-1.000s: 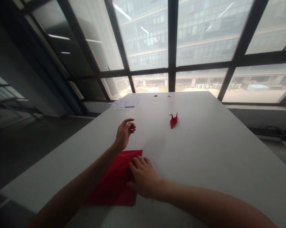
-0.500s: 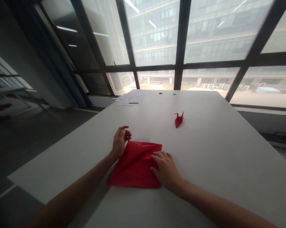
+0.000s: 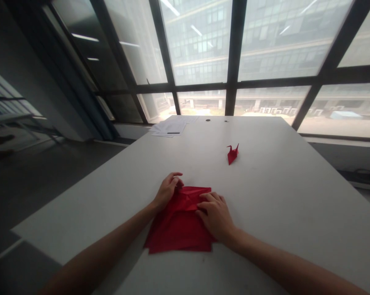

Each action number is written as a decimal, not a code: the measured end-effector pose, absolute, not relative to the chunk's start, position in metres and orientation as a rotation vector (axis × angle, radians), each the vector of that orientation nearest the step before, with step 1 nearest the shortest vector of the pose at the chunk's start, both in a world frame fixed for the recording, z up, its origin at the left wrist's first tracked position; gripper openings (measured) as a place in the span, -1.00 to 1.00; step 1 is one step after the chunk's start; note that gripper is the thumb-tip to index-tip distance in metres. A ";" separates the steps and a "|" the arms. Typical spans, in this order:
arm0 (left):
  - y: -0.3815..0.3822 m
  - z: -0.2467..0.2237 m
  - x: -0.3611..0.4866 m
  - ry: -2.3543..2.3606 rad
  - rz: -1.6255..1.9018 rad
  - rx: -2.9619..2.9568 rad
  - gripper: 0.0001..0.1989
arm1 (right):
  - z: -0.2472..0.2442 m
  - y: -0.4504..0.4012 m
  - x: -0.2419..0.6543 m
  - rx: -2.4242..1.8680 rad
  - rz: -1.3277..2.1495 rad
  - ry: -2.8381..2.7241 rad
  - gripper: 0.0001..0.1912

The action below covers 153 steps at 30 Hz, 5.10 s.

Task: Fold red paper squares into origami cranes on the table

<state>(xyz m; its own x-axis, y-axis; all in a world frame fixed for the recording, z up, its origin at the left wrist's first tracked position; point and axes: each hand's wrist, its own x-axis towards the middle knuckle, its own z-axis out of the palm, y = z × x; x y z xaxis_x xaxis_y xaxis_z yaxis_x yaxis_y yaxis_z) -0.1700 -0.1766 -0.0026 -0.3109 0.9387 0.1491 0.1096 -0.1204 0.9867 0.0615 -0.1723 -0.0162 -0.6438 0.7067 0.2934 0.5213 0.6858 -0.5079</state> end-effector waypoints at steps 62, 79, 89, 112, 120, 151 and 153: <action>-0.149 0.028 -0.067 1.495 0.748 2.460 -0.69 | -0.019 -0.125 0.172 -1.132 0.368 -2.500 -0.45; -0.161 -0.011 -0.039 1.480 0.231 2.616 -0.23 | -0.028 -0.119 0.183 -1.301 0.306 -2.540 -0.26; -0.178 -0.011 -0.055 1.423 0.345 2.643 -0.24 | -0.023 -0.134 0.167 -1.126 0.304 -2.595 -0.26; -0.183 -0.014 -0.056 1.444 0.285 2.629 -0.20 | -0.019 -0.144 0.167 -1.203 0.488 -2.550 -0.29; -0.164 -0.008 -0.061 1.397 0.283 2.624 -0.18 | -0.020 -0.133 0.177 -1.229 0.414 -2.559 -0.25; -0.139 -0.007 -0.059 1.262 0.248 2.669 -0.16 | -0.018 -0.105 0.205 -1.264 0.353 -2.612 -0.21; -0.139 -0.007 -0.059 1.275 0.226 2.665 -0.15 | -0.017 -0.105 0.205 -1.267 0.345 -2.619 -0.21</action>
<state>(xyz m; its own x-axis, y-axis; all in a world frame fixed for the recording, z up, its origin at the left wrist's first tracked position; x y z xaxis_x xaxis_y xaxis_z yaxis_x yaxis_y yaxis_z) -0.0590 -0.1387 -0.0069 0.6209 0.7816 0.0600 0.7545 -0.6166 0.2249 0.2045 -0.1049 -0.0173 -0.6077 0.7894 0.0869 0.7399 0.6026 -0.2992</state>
